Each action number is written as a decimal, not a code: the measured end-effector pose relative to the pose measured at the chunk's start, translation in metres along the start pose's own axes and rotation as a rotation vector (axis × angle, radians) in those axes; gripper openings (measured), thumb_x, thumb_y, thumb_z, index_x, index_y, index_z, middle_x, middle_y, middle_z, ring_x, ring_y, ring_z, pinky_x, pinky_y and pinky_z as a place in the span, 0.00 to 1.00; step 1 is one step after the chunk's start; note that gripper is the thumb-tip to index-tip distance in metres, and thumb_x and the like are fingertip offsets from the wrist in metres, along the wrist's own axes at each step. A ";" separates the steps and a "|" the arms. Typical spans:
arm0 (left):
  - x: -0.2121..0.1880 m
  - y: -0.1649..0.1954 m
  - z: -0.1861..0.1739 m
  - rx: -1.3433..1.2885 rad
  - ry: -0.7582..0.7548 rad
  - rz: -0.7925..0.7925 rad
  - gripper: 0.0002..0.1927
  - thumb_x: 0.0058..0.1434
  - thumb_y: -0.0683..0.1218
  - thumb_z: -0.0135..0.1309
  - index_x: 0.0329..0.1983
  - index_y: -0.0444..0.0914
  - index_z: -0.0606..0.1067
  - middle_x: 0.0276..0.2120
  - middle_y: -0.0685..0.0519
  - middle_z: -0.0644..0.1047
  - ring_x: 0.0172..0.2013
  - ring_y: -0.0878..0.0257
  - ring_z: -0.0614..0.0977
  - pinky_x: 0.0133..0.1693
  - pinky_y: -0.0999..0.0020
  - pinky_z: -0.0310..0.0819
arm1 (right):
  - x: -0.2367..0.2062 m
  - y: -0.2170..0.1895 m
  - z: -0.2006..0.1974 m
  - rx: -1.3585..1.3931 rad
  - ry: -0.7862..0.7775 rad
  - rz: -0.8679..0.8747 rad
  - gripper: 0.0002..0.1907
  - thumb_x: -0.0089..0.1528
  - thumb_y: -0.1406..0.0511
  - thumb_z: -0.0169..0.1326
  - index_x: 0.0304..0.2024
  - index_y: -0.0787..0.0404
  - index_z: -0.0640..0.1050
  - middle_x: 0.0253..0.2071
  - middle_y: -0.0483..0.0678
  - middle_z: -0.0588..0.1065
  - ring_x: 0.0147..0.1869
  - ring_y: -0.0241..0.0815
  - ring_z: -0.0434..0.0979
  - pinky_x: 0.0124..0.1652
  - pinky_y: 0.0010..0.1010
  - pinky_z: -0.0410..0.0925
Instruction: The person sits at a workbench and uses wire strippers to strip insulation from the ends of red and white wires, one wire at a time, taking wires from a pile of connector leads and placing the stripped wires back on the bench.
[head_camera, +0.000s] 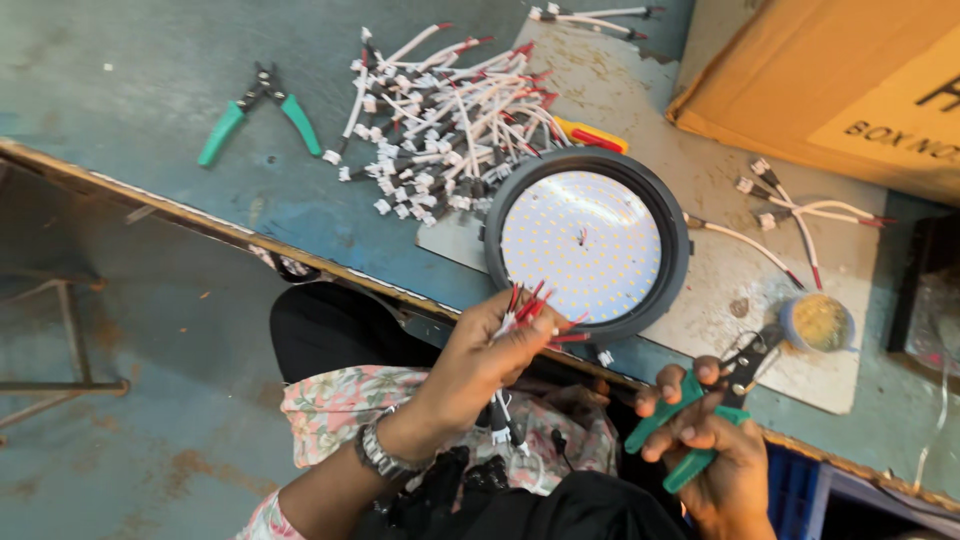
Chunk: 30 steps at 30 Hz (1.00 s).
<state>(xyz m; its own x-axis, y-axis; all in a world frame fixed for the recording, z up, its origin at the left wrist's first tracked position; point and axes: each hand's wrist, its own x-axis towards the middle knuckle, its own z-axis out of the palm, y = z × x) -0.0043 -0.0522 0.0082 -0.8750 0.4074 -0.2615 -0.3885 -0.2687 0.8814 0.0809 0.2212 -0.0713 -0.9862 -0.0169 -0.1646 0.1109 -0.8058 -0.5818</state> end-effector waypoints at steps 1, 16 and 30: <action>0.005 0.004 -0.002 -0.061 -0.019 0.006 0.17 0.70 0.52 0.51 0.49 0.34 0.76 0.21 0.65 0.62 0.20 0.79 0.59 0.22 0.81 0.49 | 0.002 0.001 -0.009 -0.013 0.007 0.002 0.31 0.48 0.77 0.45 0.55 0.60 0.64 0.44 0.59 0.66 0.48 0.68 0.73 0.36 0.43 0.77; 0.091 0.093 -0.078 0.702 0.223 0.465 0.30 0.71 0.63 0.43 0.20 0.41 0.76 0.11 0.62 0.66 0.15 0.72 0.65 0.19 0.72 0.55 | 0.029 0.019 -0.082 -0.070 0.077 0.059 0.31 0.46 0.76 0.44 0.54 0.58 0.67 0.43 0.60 0.67 0.47 0.72 0.73 0.43 0.58 0.74; 0.230 0.167 -0.120 0.780 0.261 0.551 0.23 0.71 0.59 0.48 0.51 0.34 0.76 0.45 0.49 0.84 0.41 0.61 0.90 0.35 0.67 0.87 | 0.009 0.007 -0.048 -0.001 0.011 0.000 0.31 0.46 0.78 0.44 0.54 0.60 0.65 0.44 0.62 0.66 0.51 0.72 0.73 0.43 0.50 0.78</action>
<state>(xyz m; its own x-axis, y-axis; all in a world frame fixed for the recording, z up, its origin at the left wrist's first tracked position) -0.3050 -0.1078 0.0483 -0.9491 0.1675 0.2669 0.3088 0.3259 0.8936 0.0784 0.2432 -0.1151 -0.9848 -0.0105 -0.1735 0.1113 -0.8049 -0.5829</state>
